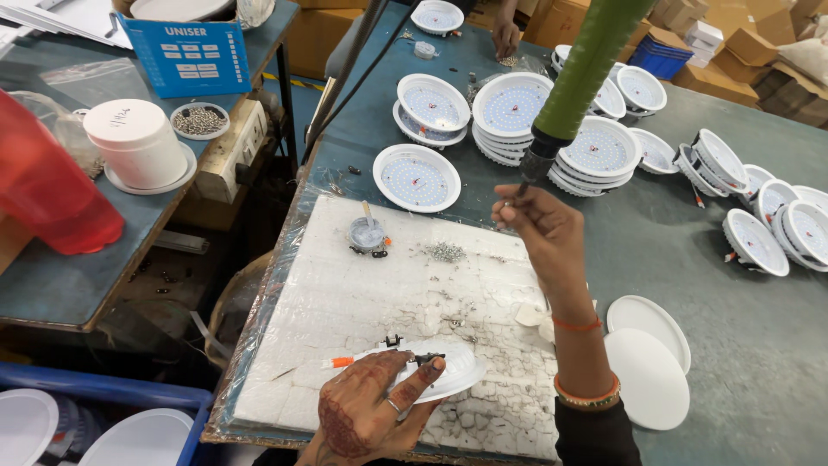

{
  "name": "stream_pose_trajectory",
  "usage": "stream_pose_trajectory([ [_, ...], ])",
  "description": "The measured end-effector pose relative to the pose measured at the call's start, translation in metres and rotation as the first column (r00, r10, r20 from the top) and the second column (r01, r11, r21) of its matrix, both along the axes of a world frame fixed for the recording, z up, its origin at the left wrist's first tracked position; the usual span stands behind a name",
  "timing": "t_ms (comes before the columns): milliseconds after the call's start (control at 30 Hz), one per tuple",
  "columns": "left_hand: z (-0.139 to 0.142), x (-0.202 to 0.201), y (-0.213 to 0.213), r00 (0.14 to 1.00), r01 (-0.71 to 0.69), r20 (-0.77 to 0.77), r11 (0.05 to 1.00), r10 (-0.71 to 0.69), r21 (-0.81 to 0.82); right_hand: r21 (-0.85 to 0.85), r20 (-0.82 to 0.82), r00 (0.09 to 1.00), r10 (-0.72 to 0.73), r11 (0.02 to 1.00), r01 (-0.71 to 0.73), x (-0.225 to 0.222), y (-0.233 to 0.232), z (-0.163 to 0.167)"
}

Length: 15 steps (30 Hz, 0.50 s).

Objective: The person assembles LED light fixtures by attaching small black components to the back of circular LED panels using a green pneumatic screwdriver. They wipe the LED surface with a cloth, attach a white plastic cover, and place the finished units into a blue crate.

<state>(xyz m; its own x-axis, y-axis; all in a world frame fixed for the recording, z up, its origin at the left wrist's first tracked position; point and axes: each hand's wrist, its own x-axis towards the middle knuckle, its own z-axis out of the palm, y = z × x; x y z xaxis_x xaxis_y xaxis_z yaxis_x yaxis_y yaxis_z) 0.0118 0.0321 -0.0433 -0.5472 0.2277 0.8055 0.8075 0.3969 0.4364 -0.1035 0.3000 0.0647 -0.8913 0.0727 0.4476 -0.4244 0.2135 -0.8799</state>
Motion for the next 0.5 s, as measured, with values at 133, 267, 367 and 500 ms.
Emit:
stream_pose_trajectory([
  [133, -0.003, -0.002, 0.001, 1.000, -0.022, -0.023, 1.000, 0.022, -0.004, -0.008, -0.016, 1.000, -0.020, 1.000, 0.020, -0.019, 0.010, 0.002],
  [267, -0.006, -0.004, 0.002, 1.000, -0.012, -0.024, 1.000, 0.012, -0.005, 0.053, -0.036, 0.999, 0.003, 0.999, -0.001, -0.027, 0.016, 0.000],
  [367, -0.008, -0.004, 0.002, 1.000, -0.016, -0.018, 1.000, 0.016, -0.014, 0.051, -0.065, 0.998, 0.013, 0.999, -0.009, -0.025, 0.019, -0.001],
  [500, -0.009, -0.005, 0.003, 1.000, -0.008, -0.002, 0.999, 0.008, -0.047, 0.034, -0.068, 0.997, 0.044, 0.999, -0.042, -0.022, 0.021, -0.001],
])
